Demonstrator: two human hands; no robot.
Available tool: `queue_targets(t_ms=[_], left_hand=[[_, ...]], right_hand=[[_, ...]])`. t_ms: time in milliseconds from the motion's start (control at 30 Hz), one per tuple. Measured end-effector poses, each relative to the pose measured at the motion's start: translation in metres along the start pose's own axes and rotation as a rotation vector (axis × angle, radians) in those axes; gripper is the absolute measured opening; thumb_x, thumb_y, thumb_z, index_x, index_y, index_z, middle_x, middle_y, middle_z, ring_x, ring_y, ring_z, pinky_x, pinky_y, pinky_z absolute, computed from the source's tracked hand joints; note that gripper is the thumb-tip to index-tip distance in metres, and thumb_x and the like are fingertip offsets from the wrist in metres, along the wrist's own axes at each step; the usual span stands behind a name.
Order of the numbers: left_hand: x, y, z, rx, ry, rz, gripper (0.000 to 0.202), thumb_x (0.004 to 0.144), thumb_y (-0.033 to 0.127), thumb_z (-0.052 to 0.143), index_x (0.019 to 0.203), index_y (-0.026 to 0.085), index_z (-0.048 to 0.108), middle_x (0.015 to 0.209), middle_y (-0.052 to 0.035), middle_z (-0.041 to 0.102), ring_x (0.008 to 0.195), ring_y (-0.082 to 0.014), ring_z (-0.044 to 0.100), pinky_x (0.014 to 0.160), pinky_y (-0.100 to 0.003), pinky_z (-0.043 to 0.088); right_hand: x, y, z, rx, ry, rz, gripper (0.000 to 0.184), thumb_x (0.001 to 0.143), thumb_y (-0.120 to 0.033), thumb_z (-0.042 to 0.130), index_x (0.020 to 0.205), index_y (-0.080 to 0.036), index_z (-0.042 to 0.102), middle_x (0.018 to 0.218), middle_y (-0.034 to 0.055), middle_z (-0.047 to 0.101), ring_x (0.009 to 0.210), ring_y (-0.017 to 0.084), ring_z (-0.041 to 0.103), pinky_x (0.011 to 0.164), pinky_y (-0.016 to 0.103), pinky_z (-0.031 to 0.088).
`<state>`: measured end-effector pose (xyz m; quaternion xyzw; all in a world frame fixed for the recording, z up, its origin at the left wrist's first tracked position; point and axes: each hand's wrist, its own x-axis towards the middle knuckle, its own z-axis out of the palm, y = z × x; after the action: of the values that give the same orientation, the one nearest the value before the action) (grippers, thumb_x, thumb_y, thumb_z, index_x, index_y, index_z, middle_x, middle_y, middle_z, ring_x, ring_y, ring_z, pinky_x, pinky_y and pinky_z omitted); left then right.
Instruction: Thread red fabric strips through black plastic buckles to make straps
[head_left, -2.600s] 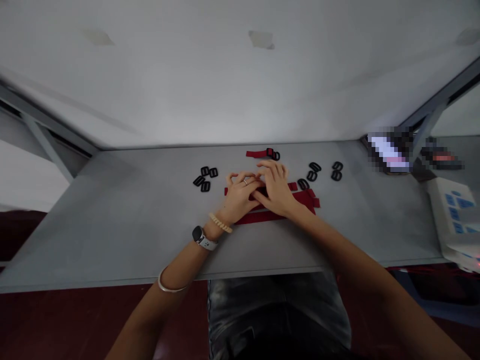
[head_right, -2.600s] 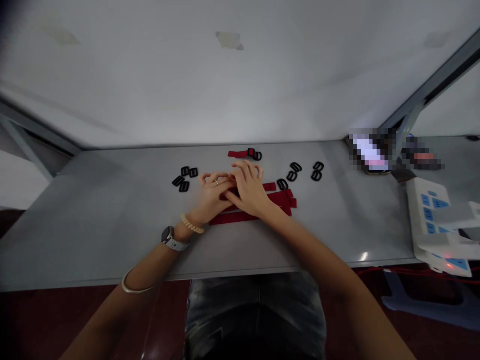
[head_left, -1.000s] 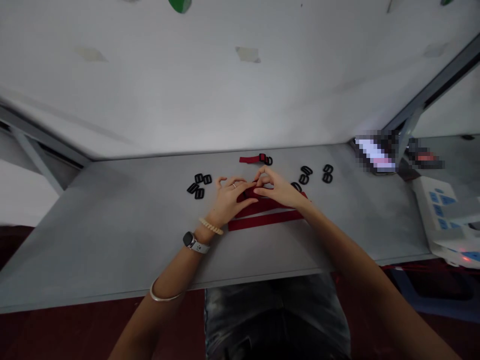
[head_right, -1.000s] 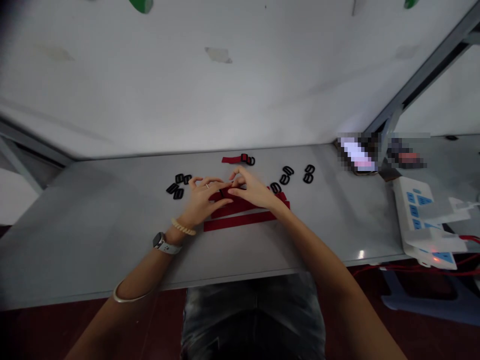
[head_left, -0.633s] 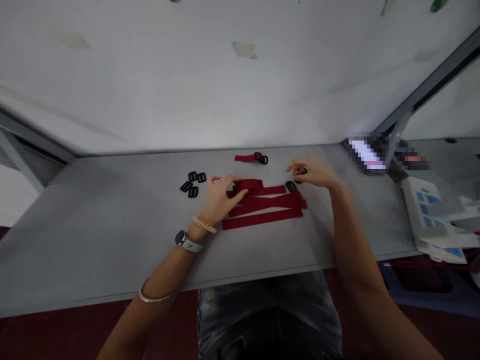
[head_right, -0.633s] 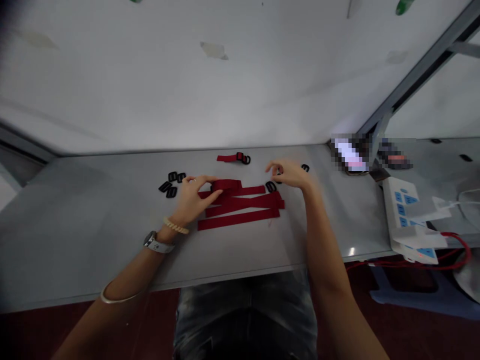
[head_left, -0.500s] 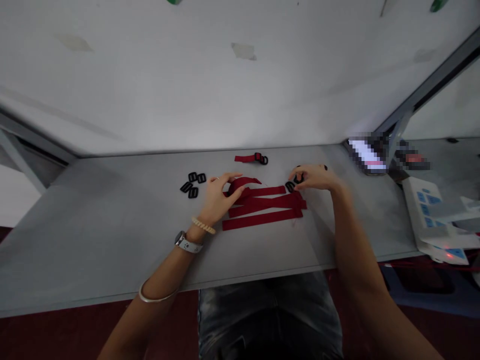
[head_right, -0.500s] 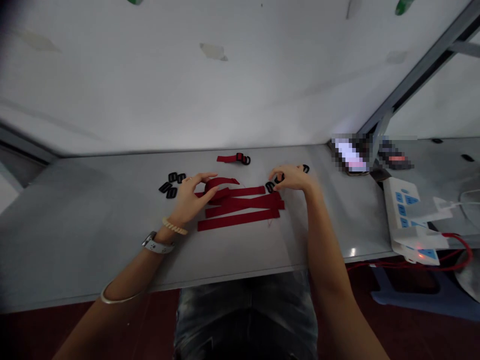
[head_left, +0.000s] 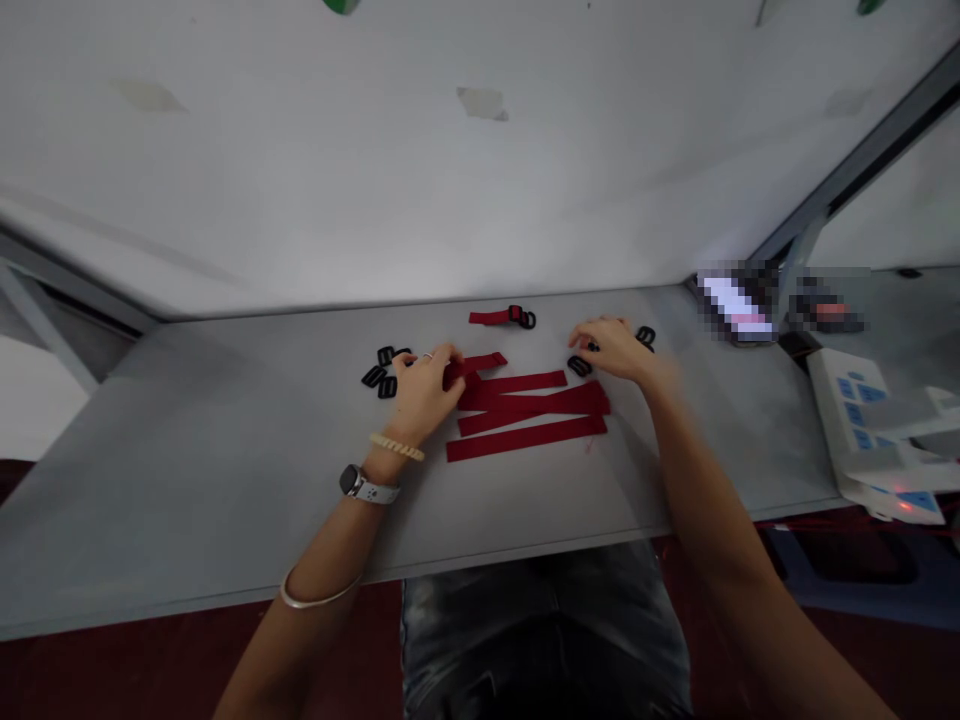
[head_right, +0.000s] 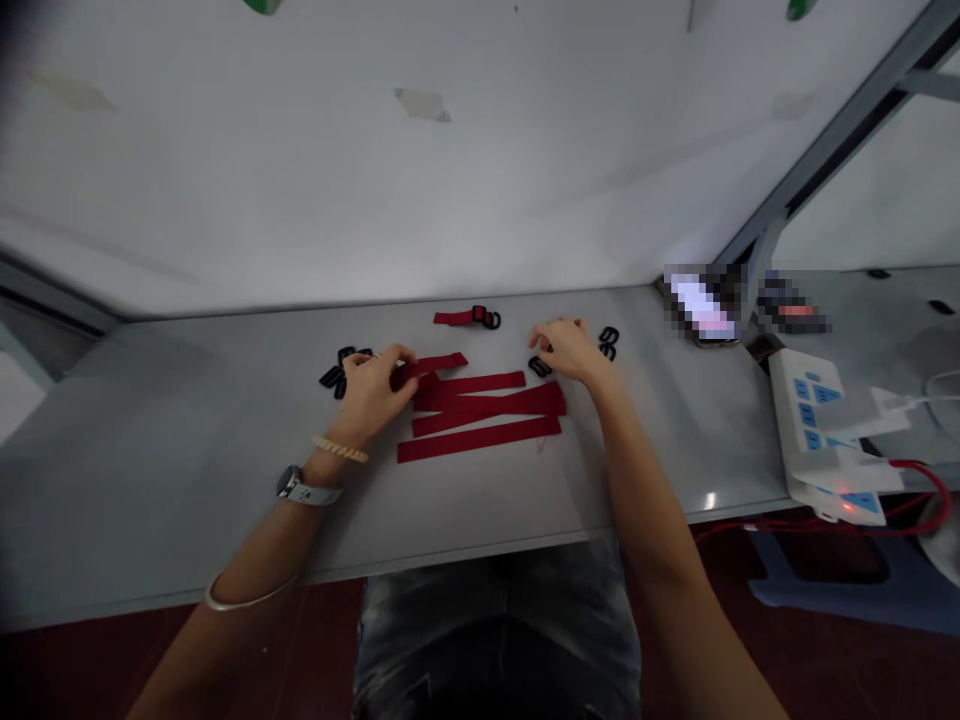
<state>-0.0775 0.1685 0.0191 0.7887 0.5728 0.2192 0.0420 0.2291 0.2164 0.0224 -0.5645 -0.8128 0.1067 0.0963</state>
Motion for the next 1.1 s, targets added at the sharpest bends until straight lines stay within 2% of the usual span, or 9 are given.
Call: queue_targets(t_ms=[67, 133, 267, 367, 533, 667, 833, 967, 1100], left_hand=[[-0.001, -0.002, -0.001, 0.034, -0.03, 0.033, 0.031, 0.083, 0.013, 0.051, 0.11, 0.024, 0.06, 0.105, -0.0061, 0.07, 0.096, -0.0267, 0.063, 0.097, -0.052, 0.029], [-0.002, -0.002, -0.001, 0.07, -0.069, 0.068, 0.034, 0.084, 0.013, 0.051, 0.112, 0.026, 0.063, 0.113, -0.007, 0.068, 0.104, -0.0292, 0.061, 0.097, -0.054, 0.028], [-0.004, 0.003, 0.001, 0.095, -0.092, 0.079, 0.014, 0.086, 0.033, 0.061, 0.096, 0.024, 0.068, 0.111, -0.0078, 0.068, 0.103, -0.0309, 0.06, 0.098, -0.056, 0.026], [-0.005, 0.008, 0.003, 0.072, -0.092, 0.086, 0.02, 0.086, 0.042, 0.065, 0.088, 0.022, 0.065, 0.103, -0.0074, 0.07, 0.1, -0.0297, 0.06, 0.101, -0.056, 0.026], [-0.005, 0.01, 0.005, 0.063, -0.142, 0.144, 0.006, 0.088, 0.025, 0.062, 0.092, 0.022, 0.064, 0.097, -0.0065, 0.071, 0.1, -0.0291, 0.061, 0.102, -0.057, 0.025], [-0.005, 0.006, 0.006, 0.045, -0.142, 0.151, 0.031, 0.084, 0.017, 0.057, 0.113, 0.024, 0.064, 0.105, -0.0084, 0.069, 0.105, -0.0314, 0.06, 0.1, -0.056, 0.029], [-0.005, 0.002, 0.003, 0.074, -0.18, 0.147, 0.046, 0.077, 0.012, 0.054, 0.12, 0.024, 0.065, 0.115, -0.0103, 0.064, 0.102, -0.0296, 0.061, 0.096, -0.051, 0.034], [-0.005, 0.002, 0.0, 0.064, -0.196, 0.162, 0.033, 0.079, 0.01, 0.052, 0.103, 0.023, 0.069, 0.11, -0.0081, 0.065, 0.092, -0.0252, 0.063, 0.091, -0.047, 0.037], [-0.003, 0.005, -0.001, -0.051, -0.185, 0.168, 0.01, 0.088, 0.026, 0.058, 0.087, 0.022, 0.067, 0.102, -0.0052, 0.068, 0.085, -0.0217, 0.063, 0.086, -0.042, 0.039]], right_hand=[[-0.003, 0.002, -0.003, 0.031, -0.041, -0.02, 0.024, 0.078, -0.015, 0.059, 0.097, -0.025, 0.07, 0.093, 0.0061, 0.07, 0.096, 0.028, 0.059, 0.083, 0.042, 0.036], [-0.005, 0.005, -0.006, 0.018, -0.112, -0.027, 0.029, 0.074, -0.019, 0.068, 0.101, -0.029, 0.071, 0.099, 0.0064, 0.069, 0.098, 0.03, 0.058, 0.083, 0.043, 0.036], [-0.005, 0.008, -0.006, -0.081, -0.148, -0.016, 0.034, 0.069, -0.027, 0.077, 0.103, -0.031, 0.074, 0.101, 0.0089, 0.066, 0.099, 0.033, 0.055, 0.083, 0.045, 0.036], [-0.002, 0.009, -0.001, -0.091, -0.096, -0.017, 0.03, 0.069, -0.032, 0.077, 0.099, -0.027, 0.074, 0.096, 0.0094, 0.067, 0.099, 0.034, 0.054, 0.083, 0.045, 0.036], [0.001, 0.006, 0.005, -0.065, -0.029, 0.002, 0.026, 0.069, -0.037, 0.075, 0.085, -0.02, 0.066, 0.094, 0.0099, 0.068, 0.099, 0.033, 0.055, 0.086, 0.045, 0.035], [0.001, 0.001, 0.005, -0.03, 0.007, -0.005, 0.021, 0.07, -0.026, 0.069, 0.088, -0.02, 0.06, 0.089, 0.0092, 0.068, 0.094, 0.031, 0.056, 0.086, 0.043, 0.036], [0.003, 0.002, 0.0, 0.126, 0.027, -0.048, 0.008, 0.078, -0.02, 0.061, 0.086, -0.022, 0.063, 0.089, 0.0077, 0.07, 0.093, 0.028, 0.059, 0.084, 0.041, 0.04], [0.001, 0.004, -0.008, 0.28, 0.151, -0.008, 0.008, 0.083, -0.027, 0.06, 0.085, -0.023, 0.066, 0.085, 0.007, 0.07, 0.087, 0.026, 0.061, 0.079, 0.041, 0.044], [-0.002, 0.001, -0.014, 0.512, 0.354, 0.035, 0.013, 0.085, -0.032, 0.06, 0.086, -0.022, 0.068, 0.083, 0.0071, 0.07, 0.084, 0.025, 0.063, 0.081, 0.042, 0.046]])
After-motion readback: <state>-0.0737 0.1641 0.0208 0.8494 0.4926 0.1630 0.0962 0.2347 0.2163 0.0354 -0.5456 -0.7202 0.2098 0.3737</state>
